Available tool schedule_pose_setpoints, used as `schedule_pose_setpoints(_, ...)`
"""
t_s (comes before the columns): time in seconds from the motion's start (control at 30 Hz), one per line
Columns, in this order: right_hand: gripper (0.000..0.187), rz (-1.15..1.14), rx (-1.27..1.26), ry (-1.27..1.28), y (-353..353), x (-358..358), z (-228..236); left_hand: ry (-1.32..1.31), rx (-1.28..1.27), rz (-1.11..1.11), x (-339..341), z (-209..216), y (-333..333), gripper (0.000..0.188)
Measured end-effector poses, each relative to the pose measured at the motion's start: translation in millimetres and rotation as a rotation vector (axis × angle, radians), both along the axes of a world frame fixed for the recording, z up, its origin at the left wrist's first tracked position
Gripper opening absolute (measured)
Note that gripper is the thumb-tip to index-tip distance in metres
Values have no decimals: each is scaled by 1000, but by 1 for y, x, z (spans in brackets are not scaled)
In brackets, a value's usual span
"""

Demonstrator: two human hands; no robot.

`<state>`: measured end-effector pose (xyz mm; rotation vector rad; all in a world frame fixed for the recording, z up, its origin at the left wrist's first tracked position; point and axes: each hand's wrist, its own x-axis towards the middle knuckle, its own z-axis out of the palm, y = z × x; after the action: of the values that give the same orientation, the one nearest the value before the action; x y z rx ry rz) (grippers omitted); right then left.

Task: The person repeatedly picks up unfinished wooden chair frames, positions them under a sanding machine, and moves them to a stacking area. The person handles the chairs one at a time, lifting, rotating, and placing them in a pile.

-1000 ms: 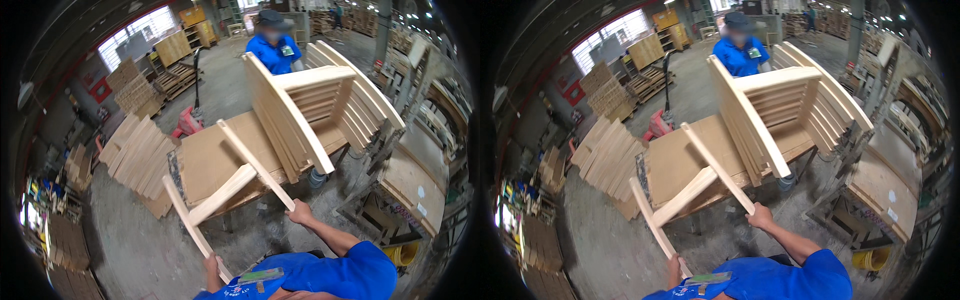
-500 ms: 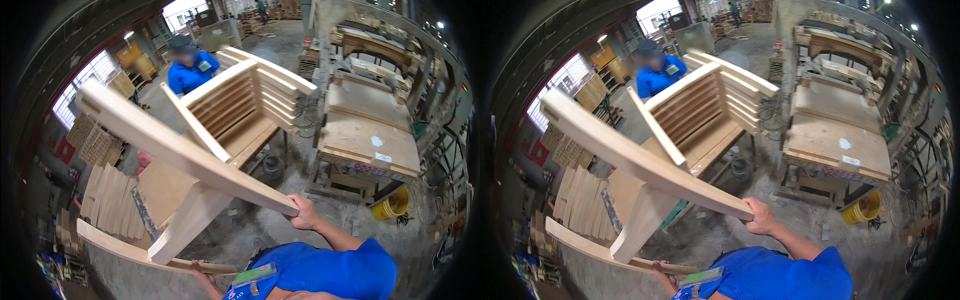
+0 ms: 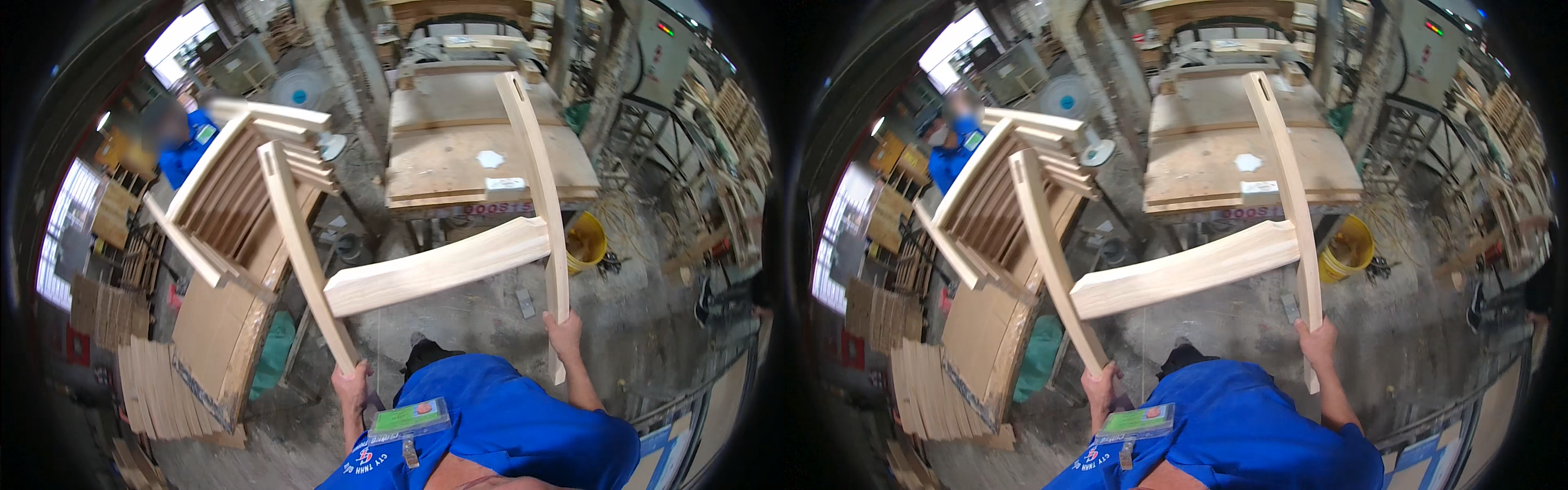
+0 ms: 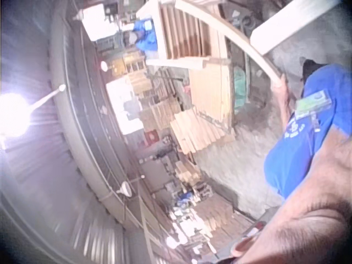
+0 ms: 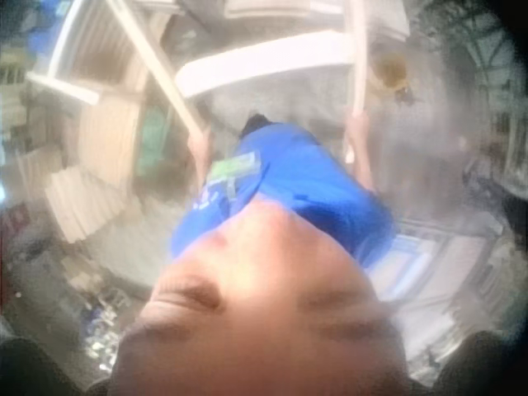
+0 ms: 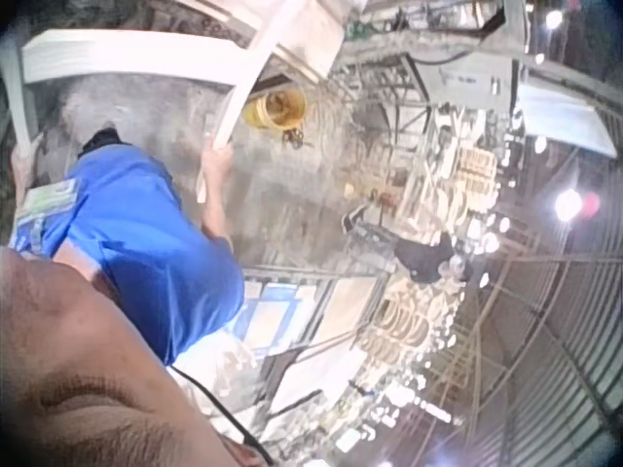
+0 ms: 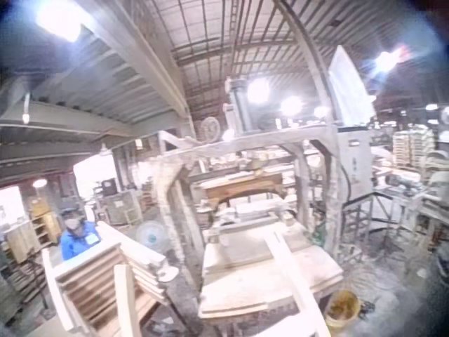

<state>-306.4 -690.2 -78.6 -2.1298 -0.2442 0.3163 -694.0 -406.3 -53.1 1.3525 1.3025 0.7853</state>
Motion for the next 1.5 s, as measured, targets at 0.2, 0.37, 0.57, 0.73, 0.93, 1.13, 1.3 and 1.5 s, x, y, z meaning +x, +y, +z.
schedule_pose_setpoints(0.2, 38, -175, -120, 114, -15, 55, 11, 59, -104, -276, 126, -6, 58, 22)
schedule_pose_setpoints(0.37, 45, -130, -217, 68, 36, 156, 26, 22, -145, -349, 251, -16, 126, 22)
schedule_pose_setpoints(0.57, 54, -147, -328, -4, 85, 274, 1, 136, -127, -438, 374, -31, 181, 25)
schedule_pose_setpoints(0.73, 59, -186, -332, 25, 47, 258, -43, 64, -353, -453, 409, -40, 163, 20)
schedule_pose_setpoints(0.93, 60, -225, -287, 162, 21, 183, -34, 480, -189, -646, 400, -40, 164, 36)
schedule_pose_setpoints(1.13, 65, -609, -336, 252, -81, 45, -20, 383, 475, -641, 499, -28, 162, 45)
schedule_pose_setpoints(1.3, 51, -1348, -670, 131, -216, -100, 17, 101, 769, -892, 570, 2, 113, 53)
schedule_pose_setpoints(1.5, 29, -1430, -1371, 679, -283, -320, 86, -60, 693, -1470, 561, -4, -79, 36)
